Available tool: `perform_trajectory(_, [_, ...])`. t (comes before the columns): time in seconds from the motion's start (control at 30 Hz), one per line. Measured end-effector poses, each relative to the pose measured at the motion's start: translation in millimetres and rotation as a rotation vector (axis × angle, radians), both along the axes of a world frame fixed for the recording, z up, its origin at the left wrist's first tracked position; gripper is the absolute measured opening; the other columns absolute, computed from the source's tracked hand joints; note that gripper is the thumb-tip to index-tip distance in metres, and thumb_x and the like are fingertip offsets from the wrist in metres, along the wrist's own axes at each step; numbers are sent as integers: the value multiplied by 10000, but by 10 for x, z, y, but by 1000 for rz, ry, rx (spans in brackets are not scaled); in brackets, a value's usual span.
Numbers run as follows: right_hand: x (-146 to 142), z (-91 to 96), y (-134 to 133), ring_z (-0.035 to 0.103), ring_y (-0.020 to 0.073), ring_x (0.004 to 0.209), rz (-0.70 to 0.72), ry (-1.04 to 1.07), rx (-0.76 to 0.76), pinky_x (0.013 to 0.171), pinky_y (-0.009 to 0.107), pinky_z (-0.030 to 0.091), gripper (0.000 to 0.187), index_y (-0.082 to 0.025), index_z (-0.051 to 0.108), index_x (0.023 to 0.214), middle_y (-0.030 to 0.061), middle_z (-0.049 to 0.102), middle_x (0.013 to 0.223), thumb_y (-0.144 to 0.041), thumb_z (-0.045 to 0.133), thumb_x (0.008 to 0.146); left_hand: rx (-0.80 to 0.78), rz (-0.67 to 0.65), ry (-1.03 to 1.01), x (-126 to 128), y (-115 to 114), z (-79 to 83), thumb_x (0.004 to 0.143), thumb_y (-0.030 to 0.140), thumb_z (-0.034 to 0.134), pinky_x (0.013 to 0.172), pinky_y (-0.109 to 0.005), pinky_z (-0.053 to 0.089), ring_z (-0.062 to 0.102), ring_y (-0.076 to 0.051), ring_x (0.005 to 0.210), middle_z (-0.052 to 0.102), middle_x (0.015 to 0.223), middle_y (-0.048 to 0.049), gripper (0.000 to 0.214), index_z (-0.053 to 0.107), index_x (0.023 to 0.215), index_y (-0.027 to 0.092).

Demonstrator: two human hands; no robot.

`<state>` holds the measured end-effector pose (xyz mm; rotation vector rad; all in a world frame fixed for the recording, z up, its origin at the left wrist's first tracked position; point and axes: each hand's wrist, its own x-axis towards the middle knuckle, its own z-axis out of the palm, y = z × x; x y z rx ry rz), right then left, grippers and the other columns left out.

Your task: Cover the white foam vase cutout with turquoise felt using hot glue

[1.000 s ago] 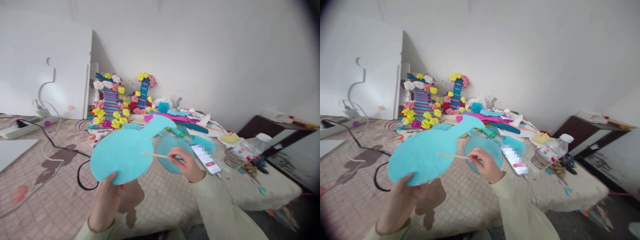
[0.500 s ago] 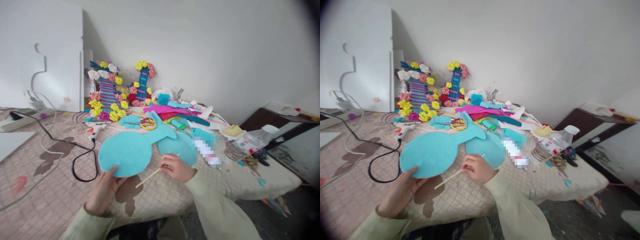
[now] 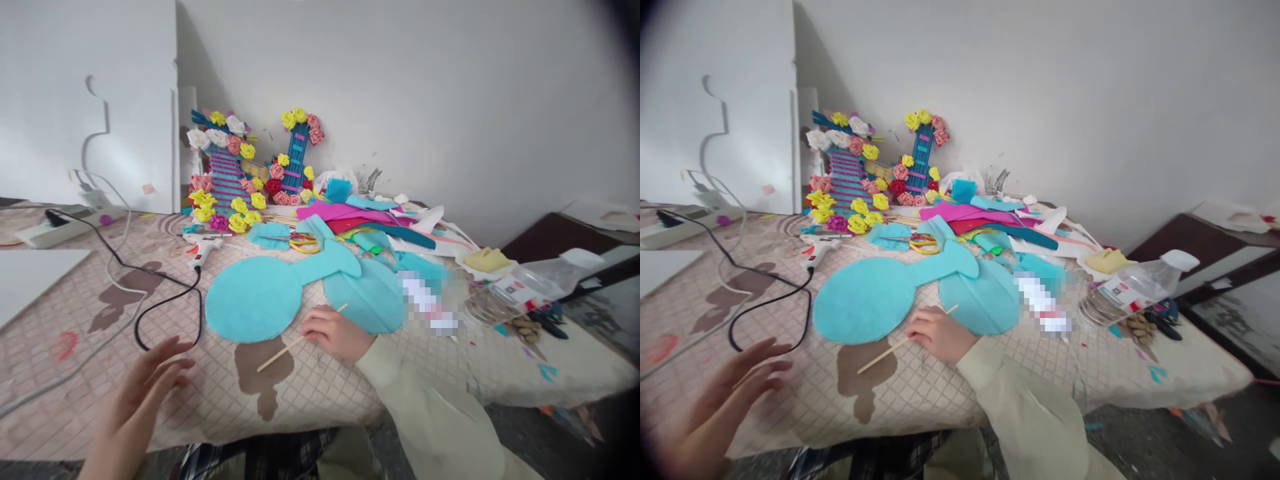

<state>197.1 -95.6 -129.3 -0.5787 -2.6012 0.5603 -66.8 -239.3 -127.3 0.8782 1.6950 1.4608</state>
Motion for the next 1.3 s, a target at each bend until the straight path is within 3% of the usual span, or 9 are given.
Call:
perform_trajectory(0.1, [-88,-1,55,505,136,810,16,-9,44,784,282,366,139,-183,615,771,25,598,809,-234,492,812,48,-186,404,155,127,-23,647,406,598,874,-349,405,494,-258,992,578,1051,-54,379,590,996,260])
perform_trajectory(0.23, [-147,-24,115,500,137,802,-4,-27,90,772,278,359,117,-192,629,734,16,600,785,-223,530,789,243,-424,729,409,409,-86,642,324,632,999,-403,244,461,-256,1053,561,1108,-33,430,562,1065,285])
perform_trajectory(0.47, [-162,-100,160,491,137,794,-120,36,78,769,288,349,116,-188,626,702,8,597,756,-268,568,761,241,-504,986,477,607,-140,727,344,537,943,-422,328,465,-241,1031,545,1091,-55,321,550,1029,234])
perform_trajectory(0.73, [-185,-96,202,498,145,823,-151,76,89,789,299,356,114,-190,629,727,18,593,831,-299,596,733,245,-534,1132,447,624,-129,780,342,476,866,-392,411,475,-208,991,534,1077,-49,264,531,1007,217])
perform_trajectory(1.1, [-168,-137,220,508,138,826,-144,84,88,797,305,362,143,-203,641,753,16,599,859,-294,536,782,330,-516,1223,424,602,-181,782,324,487,932,-405,370,464,-199,1025,547,1079,-40,255,543,1003,210])
perform_trajectory(1.3, [-120,-129,183,510,150,858,-114,95,72,788,291,391,167,-189,634,813,43,584,909,-325,597,724,317,-504,1205,427,612,-187,789,310,477,922,-405,376,471,-199,1013,544,1083,-39,240,541,999,214])
